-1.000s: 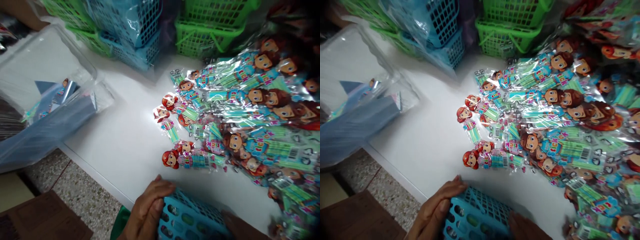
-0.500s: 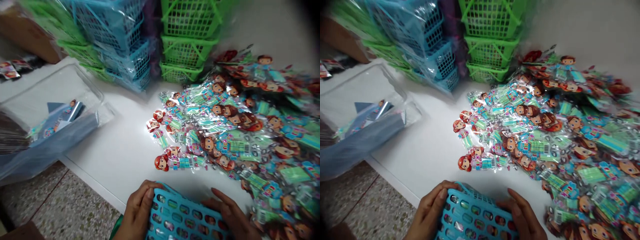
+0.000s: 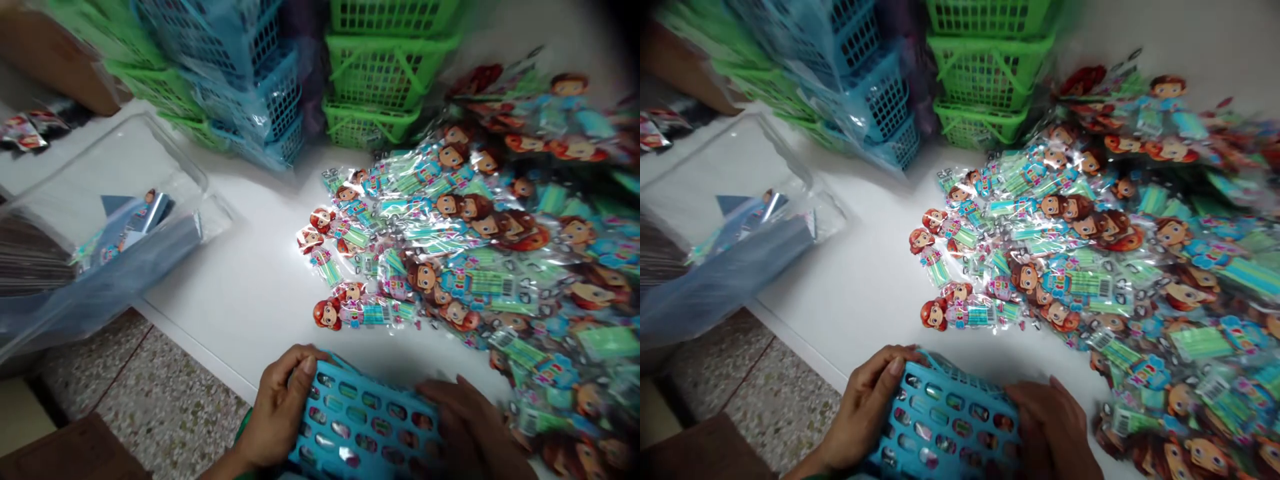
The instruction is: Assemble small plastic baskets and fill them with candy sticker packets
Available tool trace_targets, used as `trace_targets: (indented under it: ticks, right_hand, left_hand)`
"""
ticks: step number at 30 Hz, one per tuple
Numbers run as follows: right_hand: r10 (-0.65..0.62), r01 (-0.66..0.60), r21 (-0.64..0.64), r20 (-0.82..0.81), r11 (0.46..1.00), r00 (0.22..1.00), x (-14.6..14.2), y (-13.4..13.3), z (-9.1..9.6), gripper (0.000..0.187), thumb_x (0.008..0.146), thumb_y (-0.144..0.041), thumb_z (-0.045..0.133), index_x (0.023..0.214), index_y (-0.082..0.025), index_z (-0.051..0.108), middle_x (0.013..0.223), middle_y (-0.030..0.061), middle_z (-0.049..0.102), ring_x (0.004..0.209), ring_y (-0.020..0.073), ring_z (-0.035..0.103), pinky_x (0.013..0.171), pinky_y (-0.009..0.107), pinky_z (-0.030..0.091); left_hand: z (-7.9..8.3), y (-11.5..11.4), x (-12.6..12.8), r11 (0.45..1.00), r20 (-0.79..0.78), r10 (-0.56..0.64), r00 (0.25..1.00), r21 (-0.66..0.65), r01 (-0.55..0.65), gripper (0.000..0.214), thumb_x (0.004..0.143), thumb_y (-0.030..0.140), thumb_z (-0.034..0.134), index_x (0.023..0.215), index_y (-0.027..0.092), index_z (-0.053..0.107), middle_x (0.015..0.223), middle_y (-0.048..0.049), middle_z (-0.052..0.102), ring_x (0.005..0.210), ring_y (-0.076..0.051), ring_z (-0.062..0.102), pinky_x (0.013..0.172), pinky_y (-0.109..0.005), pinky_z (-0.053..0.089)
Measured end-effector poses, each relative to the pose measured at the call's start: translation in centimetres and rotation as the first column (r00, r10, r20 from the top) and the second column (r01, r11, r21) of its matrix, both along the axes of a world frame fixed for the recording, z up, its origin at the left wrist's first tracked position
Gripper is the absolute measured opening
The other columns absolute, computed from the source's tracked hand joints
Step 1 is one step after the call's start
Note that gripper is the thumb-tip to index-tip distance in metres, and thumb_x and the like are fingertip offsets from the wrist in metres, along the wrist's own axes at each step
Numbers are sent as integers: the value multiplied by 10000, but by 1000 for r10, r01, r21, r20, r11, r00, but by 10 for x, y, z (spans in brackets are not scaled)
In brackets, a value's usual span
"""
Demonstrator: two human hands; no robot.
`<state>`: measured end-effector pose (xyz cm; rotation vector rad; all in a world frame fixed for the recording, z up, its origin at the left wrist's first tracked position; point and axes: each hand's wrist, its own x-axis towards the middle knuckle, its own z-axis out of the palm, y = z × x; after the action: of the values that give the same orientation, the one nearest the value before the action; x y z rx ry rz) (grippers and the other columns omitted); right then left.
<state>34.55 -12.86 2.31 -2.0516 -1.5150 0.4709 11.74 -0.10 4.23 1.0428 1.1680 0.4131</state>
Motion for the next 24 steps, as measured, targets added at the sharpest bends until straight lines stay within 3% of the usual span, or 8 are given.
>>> trace_targets:
  ticks: [3,8,11,14,16,20,24]
  right_hand:
    - [272,-303,90,254,949,928,4,5,3,255,865,-216,436,1074,-238,581,957,29,691,915,221,624,946,459,395]
    - [343,-432,81,487,898,803,-5,13,16,386,827,-111,398,1174,-177,553,1087,88,643,952,235,564,847,414,417]
    - [390,-466,30,501,884,773,-10,18,29,371,829,-129,433,1174,-179,561,977,81,650,855,218,556,811,397,410]
    - [369,-405,-39,501,913,783,-24,32,47,192,835,-182,467,917,-186,640,765,59,630,757,213,550,868,460,373]
    - [356,-367,-78,490,927,796,-41,48,57,186,843,-201,464,857,-183,648,810,77,650,803,234,561,920,498,344]
    - [487,-497,-86,394,864,779,-74,76,57,365,916,-218,384,1238,-125,530,1210,119,603,1051,251,545,945,436,380]
    - [572,-568,-116,327,814,753,-83,82,43,390,960,-243,339,1308,-116,462,1205,99,620,1021,230,581,897,402,417]
  left_hand:
    - [6,-4,-4,995,5,-62,998,74,61,327,915,409,412,1030,184,620,876,-30,633,765,-144,549,713,-239,437]
    - [6,-9,-6,973,-11,-59,998,223,60,336,907,438,405,911,156,588,758,-10,570,692,-131,496,628,-221,403]
    - [3,-11,-6,951,-28,-55,998,302,61,311,906,435,406,894,166,562,742,5,549,683,-128,488,636,-223,396]
    - [4,-12,-4,933,-31,-73,997,350,80,304,912,427,394,886,170,554,738,12,546,688,-129,492,648,-228,391]
    - [4,-12,-3,922,-30,-85,996,376,90,309,915,425,385,880,169,554,743,8,553,698,-133,500,660,-236,394]
    - [5,-11,-1,917,24,-61,998,397,46,302,921,417,380,914,171,556,824,-10,596,794,-153,546,764,-266,427]
    - [6,-26,-11,924,20,71,997,376,-74,342,917,407,402,1155,186,510,1133,-68,586,1078,-190,528,967,-324,389]
